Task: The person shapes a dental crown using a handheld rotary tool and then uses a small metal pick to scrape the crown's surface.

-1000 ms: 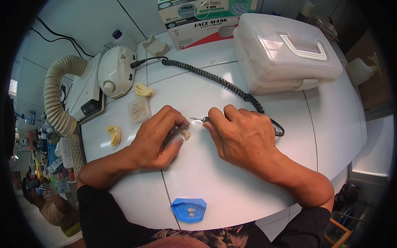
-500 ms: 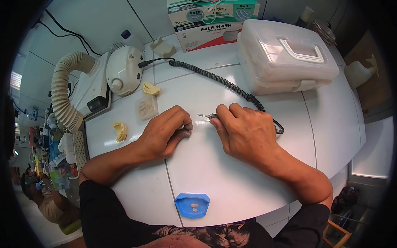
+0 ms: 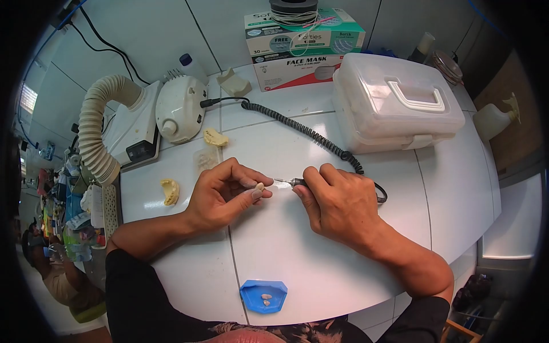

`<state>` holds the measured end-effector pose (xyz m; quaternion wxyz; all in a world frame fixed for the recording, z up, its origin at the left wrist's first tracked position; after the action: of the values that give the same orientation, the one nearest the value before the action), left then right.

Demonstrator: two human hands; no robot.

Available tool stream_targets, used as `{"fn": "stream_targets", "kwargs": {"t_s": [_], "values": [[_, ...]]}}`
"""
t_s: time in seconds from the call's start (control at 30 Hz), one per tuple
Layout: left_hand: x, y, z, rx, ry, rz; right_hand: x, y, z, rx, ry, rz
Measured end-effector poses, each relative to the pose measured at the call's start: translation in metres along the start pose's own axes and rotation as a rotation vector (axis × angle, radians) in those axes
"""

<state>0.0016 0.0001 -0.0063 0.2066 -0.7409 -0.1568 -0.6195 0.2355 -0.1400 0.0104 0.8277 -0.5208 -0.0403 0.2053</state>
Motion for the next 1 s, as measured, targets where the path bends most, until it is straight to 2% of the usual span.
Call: {"fn": "stream_targets", "kwargs": {"t_s": [0.23,0.33,0.53,0.83,1.0], "values": [[0.005,0.0,0.002,-0.072,-0.162,-0.17,-0.001,-0.001,0.001,0.06,-0.072,0.044],[0.004,0.001,0.002,-0.087,-0.155,-0.093,-0.003,0.0,0.0,0.061,-0.093,0.048],[0.006,0.006,-0.001,-0.026,-0.206,-0.284,-0.006,-0.004,0.0,0.05,-0.131,0.077],[-0.002,0.008,-0.002,-0.021,-0.156,-0.165,-0.011,0.0,-0.001,-0.052,-0.074,0.091],[0.002,0.006,-0.002,-0.06,-0.225,-0.074,-0.014,0.001,-0.001,-0.094,-0.066,0.068]]}}
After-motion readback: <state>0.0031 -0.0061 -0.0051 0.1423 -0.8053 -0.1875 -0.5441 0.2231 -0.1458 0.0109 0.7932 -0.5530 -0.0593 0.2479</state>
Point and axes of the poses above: each hand's wrist, its own z-axis towards the middle knuckle, its own y-axis out of the palm, x = y × z, the point moved 1 cm from there along z, towards the middle knuckle, and after that the axes turned 13 degrees about -y, right-handed, at the moved point
